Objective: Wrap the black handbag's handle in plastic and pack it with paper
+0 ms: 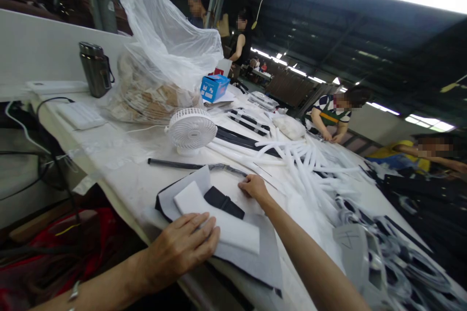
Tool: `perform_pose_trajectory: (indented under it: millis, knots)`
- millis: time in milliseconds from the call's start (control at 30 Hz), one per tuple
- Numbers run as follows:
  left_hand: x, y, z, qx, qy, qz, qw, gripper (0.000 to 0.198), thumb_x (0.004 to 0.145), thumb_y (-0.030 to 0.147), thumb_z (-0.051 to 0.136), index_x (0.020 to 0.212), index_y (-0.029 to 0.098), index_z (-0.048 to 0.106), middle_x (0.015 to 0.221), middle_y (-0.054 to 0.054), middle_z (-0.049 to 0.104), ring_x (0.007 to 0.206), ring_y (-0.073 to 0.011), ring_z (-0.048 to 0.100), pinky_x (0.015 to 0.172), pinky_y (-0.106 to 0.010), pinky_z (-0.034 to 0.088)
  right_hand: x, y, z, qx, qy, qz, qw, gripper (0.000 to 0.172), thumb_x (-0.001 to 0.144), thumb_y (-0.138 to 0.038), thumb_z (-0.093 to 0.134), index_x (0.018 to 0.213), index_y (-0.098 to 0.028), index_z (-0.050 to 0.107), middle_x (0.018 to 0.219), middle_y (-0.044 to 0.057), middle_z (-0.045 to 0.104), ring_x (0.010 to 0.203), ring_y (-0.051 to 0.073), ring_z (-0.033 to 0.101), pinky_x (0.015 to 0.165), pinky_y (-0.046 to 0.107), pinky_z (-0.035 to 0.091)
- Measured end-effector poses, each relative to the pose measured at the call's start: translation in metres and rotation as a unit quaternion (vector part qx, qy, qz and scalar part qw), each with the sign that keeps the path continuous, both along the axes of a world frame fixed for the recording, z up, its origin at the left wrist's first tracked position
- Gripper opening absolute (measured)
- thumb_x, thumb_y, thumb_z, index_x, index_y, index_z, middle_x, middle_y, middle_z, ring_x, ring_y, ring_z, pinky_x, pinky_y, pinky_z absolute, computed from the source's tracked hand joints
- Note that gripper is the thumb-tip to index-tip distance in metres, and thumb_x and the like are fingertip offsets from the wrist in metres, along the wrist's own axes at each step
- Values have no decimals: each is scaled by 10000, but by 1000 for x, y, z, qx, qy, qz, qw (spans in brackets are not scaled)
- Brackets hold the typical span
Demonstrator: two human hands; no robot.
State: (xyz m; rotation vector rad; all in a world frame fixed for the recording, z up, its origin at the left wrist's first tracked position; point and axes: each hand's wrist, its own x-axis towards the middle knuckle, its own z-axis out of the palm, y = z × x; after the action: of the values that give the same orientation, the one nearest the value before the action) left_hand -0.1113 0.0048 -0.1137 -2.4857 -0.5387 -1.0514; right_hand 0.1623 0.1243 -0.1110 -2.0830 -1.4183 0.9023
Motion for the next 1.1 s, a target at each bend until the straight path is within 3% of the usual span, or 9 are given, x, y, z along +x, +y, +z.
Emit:
perform_pose_trajectory:
  millis: [100,233,433,533,667,767,867,967,1100]
  knots:
    - [2,-2,-8,-11,-3,0,1000,320,1000,134,377,1144,165,662,1136,-70,687,1080,-213,626,931,-344,488,3,-11,14,41,42,4,998,273,750,-367,729,663,-171,559,633,-25,594,605,118,580,618,264,502]
    - [4,-2,-15,-23,-14,0,1000,312,996,131,380,1158,159,646,1158,-81,678,1112,-229,610,944,-364,479,11,-38,53,100,114,7,988,306,698,-448,713,699,-187,552,695,1,629,683,149,613,683,286,518]
    - [15,-7,-4,-33,-24,16,999,344,1008,129,324,1133,153,644,1102,-77,690,1046,-215,625,880,-348,490,-3,-108,108,149,119,62,980,306,708,-467,739,735,-189,615,695,-4,660,662,149,605,646,267,475]
    - [21,-8,-3,-29,-27,23,999,332,1005,129,327,1133,144,633,1100,-88,683,1040,-225,623,860,-358,487,-19,-145,110,158,-4,133,978,186,780,-390,709,743,-213,665,697,-8,679,669,162,621,650,269,463]
    - [24,-8,-9,-33,-16,24,999,293,1000,142,360,1147,138,613,1133,-90,665,1056,-233,614,870,-366,474,-45,-182,84,238,-154,207,937,117,876,-310,623,808,-257,702,807,19,725,790,213,667,804,338,487]
    - [24,-8,-9,-40,-26,21,999,278,1005,157,365,1147,117,600,1088,-92,667,1044,-220,618,877,-353,471,-67,-198,60,318,-200,220,900,157,916,-236,549,883,-264,699,888,48,730,929,248,657,951,423,453]
    - [23,-7,-4,-56,-6,33,998,325,999,178,406,1301,140,522,1056,-81,659,1032,-205,624,861,-337,476,-83,-207,49,366,-199,201,887,248,917,-165,490,1032,-262,687,1018,70,727,1044,258,631,1015,471,420]
    - [21,-6,-1,-66,30,35,997,408,983,208,467,1391,227,457,1046,-60,650,1025,-208,623,841,-337,481,-80,-211,62,337,-141,189,912,207,898,-239,565,1047,-275,703,1048,60,731,1031,252,649,1027,449,426]
    - [20,-7,-2,-50,25,21,998,365,970,191,486,1328,247,526,1065,-61,649,1023,-221,615,832,-345,484,-48,-185,100,219,-13,70,973,304,894,-476,561,918,-226,733,907,59,744,859,238,683,814,344,520]
